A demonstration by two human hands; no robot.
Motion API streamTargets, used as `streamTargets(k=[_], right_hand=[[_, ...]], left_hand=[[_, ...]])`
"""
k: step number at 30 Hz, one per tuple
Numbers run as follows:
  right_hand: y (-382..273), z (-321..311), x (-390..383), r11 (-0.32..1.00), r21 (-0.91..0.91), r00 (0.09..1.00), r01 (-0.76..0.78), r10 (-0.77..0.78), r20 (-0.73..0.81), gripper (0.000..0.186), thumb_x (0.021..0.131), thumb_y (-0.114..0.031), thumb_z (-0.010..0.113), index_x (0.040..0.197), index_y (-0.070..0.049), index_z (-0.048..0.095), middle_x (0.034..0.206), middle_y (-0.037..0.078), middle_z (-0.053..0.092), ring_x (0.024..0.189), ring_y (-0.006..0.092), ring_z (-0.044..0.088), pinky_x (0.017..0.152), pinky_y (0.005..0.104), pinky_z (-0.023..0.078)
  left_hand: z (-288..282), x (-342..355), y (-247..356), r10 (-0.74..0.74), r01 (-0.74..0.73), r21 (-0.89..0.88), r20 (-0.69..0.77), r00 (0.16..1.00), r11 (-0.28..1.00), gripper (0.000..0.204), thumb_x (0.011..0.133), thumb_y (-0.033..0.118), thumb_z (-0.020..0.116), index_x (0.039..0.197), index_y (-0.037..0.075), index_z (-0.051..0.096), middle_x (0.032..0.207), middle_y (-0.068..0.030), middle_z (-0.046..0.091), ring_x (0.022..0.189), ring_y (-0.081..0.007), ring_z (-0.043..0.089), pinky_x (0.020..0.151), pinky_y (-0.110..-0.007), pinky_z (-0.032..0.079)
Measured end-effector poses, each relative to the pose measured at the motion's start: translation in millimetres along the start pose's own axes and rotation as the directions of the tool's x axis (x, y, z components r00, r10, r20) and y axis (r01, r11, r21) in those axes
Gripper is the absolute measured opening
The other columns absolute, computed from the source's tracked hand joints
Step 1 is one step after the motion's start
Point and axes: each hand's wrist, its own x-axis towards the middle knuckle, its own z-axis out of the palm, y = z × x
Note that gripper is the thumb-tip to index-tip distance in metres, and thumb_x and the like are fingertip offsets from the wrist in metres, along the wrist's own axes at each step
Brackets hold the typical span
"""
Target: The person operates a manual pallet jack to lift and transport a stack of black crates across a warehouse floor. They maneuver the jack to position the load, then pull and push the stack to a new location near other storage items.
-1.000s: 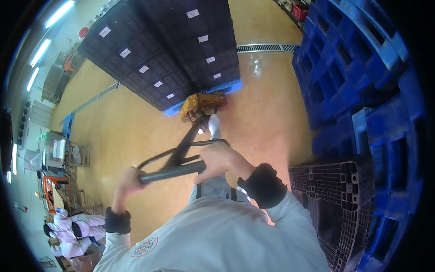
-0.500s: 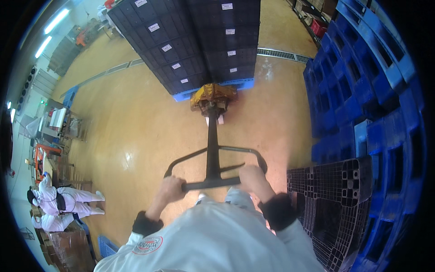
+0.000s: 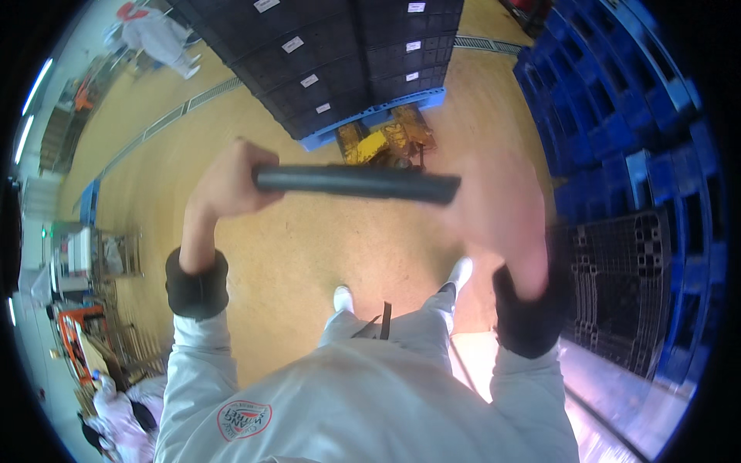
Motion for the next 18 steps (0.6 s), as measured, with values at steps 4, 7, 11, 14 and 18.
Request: streamTargets(k=[4,7,11,14,18], right_hand=[[-73.4,32.5,-48.8,0.998,0.006,0.989,-0.057,0.058,-0.135,0.028,0.067,-0.035,0.083,0.074,-0.011,0.072,0.064,0.012,0.065,0.06,0.0329,0.063,0.063,0.0414,0.052],[-127.1,92.5,-169.4,0.987,0.089,0.991,-0.137,0.137,0.012,0.028,0.073,-0.035,0.078,0.064,-0.012,0.065,0.06,0.009,0.063,0.057,0.0256,0.063,0.059,0.04,0.049],[-198.5,227.7,-352.2,0.96,0.051,0.874,-0.277,0.229,0.428,0.032,0.081,-0.043,0.067,0.068,-0.014,0.07,0.067,0.009,0.069,0.063,0.0283,0.069,0.067,0.0424,0.054],[-217.6,280.0,-395.9,0.952,0.022,0.735,-0.306,0.221,0.64,0.025,0.082,-0.036,0.064,0.072,-0.016,0.073,0.071,0.01,0.071,0.07,0.031,0.071,0.075,0.0453,0.054],[-186.7,203.1,-326.7,0.901,-0.214,0.772,-0.377,0.434,0.465,0.031,0.076,-0.043,0.072,0.095,-0.019,0.079,0.085,0.01,0.074,0.083,0.0302,0.071,0.077,0.0469,0.054]], left_hand=[[-8.3,-48.4,-15.5,0.116,-0.115,-0.022,0.092,0.989,0.993,0.014,0.063,0.02,0.076,0.067,0.013,0.065,0.06,-0.0116,0.06,0.057,-0.0336,0.06,0.054,-0.042,0.048],[55.0,-194.2,-13.0,0.227,-0.238,0.05,0.163,0.96,0.97,0.013,0.066,0.023,0.077,0.069,0.017,0.066,0.059,-0.0063,0.059,0.057,-0.0294,0.061,0.054,-0.042,0.048],[155.9,-374.1,6.9,0.221,-0.208,-0.077,0.39,0.894,0.975,0.027,0.063,0.023,0.076,0.088,0.015,0.074,0.07,-0.0049,0.066,0.068,-0.0266,0.067,0.069,-0.042,0.052],[205.6,-424.1,10.3,-0.048,-0.035,0.09,0.774,0.632,0.995,0.026,0.071,0.029,0.076,0.092,0.013,0.074,0.086,-0.0118,0.072,0.083,-0.0313,0.07,0.076,-0.048,0.053],[98.0,-309.5,52.1,-0.217,0.013,0.292,0.679,0.702,0.956,0.024,0.075,0.031,0.073,0.085,0.01,0.075,0.082,-0.0177,0.07,0.081,-0.0325,0.069,0.071,-0.047,0.053]])
